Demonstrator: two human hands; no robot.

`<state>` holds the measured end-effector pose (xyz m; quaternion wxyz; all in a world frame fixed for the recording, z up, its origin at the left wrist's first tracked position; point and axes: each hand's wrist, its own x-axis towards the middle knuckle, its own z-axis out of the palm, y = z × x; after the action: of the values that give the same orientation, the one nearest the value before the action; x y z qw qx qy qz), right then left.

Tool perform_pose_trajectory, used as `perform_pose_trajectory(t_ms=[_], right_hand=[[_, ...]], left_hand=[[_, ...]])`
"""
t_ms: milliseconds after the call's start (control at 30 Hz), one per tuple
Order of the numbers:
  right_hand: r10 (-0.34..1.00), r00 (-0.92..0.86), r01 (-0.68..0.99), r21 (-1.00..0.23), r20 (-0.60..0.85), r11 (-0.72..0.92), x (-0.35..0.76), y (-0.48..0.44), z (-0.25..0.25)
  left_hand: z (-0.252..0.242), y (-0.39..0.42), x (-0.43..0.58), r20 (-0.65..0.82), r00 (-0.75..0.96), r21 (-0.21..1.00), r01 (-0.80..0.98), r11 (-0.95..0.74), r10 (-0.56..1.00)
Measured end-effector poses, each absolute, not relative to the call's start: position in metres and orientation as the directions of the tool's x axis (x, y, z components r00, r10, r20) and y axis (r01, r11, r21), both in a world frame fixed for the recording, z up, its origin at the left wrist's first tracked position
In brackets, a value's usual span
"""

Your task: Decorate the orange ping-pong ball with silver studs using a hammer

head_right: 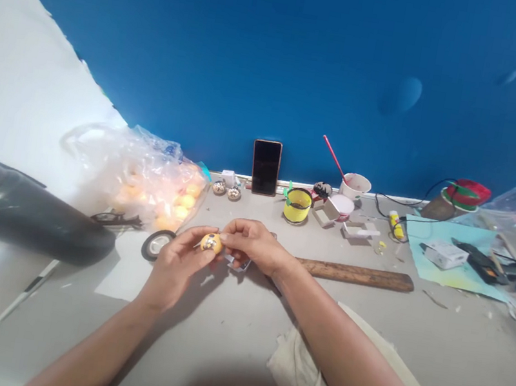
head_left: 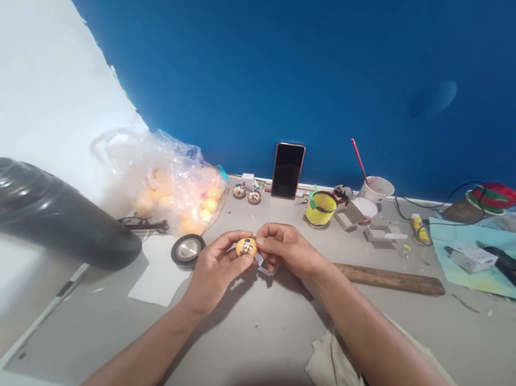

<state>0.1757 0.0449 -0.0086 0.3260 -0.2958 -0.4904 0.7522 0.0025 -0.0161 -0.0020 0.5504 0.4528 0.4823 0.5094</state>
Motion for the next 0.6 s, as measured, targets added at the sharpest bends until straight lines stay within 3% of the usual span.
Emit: perform_pose_trajectory(t_ms=[133, 233, 267, 333, 433, 500, 600], right_hand=[[0.786, -0.593, -0.035, -0.97, -0.175, -0.242, 0.183, 0.047, 0.004], [0.773, -0.593, 0.319, -0.947, -0.225, -0.031, 0.205, 0.049, 0.024], [0.775, -0.589, 0.467, -0.879, -0.23, 0.095, 0.214, 0.049, 0.031], [0.823, -0.511, 0.737, -0.62, -0.248, 0.27, 0.232, 0.05, 0.042], [0.857, -0.379, 0.918, -0.256, -0.348, 0.303, 0.243, 0.051, 0.047], [0.811, -0.366, 0.93, -0.14, -0.457, 0.341, 0.24, 0.054, 0.042], [0.757, -0.383, 0.913, -0.092, -0.529, 0.398, 0.231, 0.057, 0.033]], left_hand=[[-0.005, -0.013, -0.001, -0.118, 0.02, 0.972, -0.204, 0.119, 0.993], [-0.004, -0.011, -0.004, -0.181, 0.029, 0.942, -0.281, 0.181, 0.983], [-0.004, -0.01, -0.005, -0.2, 0.034, 0.93, -0.308, 0.2, 0.979], [-0.004, -0.009, -0.006, -0.222, 0.046, 0.908, -0.354, 0.224, 0.974], [-0.003, -0.008, -0.005, -0.224, 0.05, 0.904, -0.361, 0.227, 0.973], [-0.003, -0.009, -0.004, -0.213, 0.02, 0.931, -0.299, 0.209, 0.977], [-0.003, -0.01, -0.001, -0.146, -0.061, 0.977, -0.163, 0.135, 0.987]])
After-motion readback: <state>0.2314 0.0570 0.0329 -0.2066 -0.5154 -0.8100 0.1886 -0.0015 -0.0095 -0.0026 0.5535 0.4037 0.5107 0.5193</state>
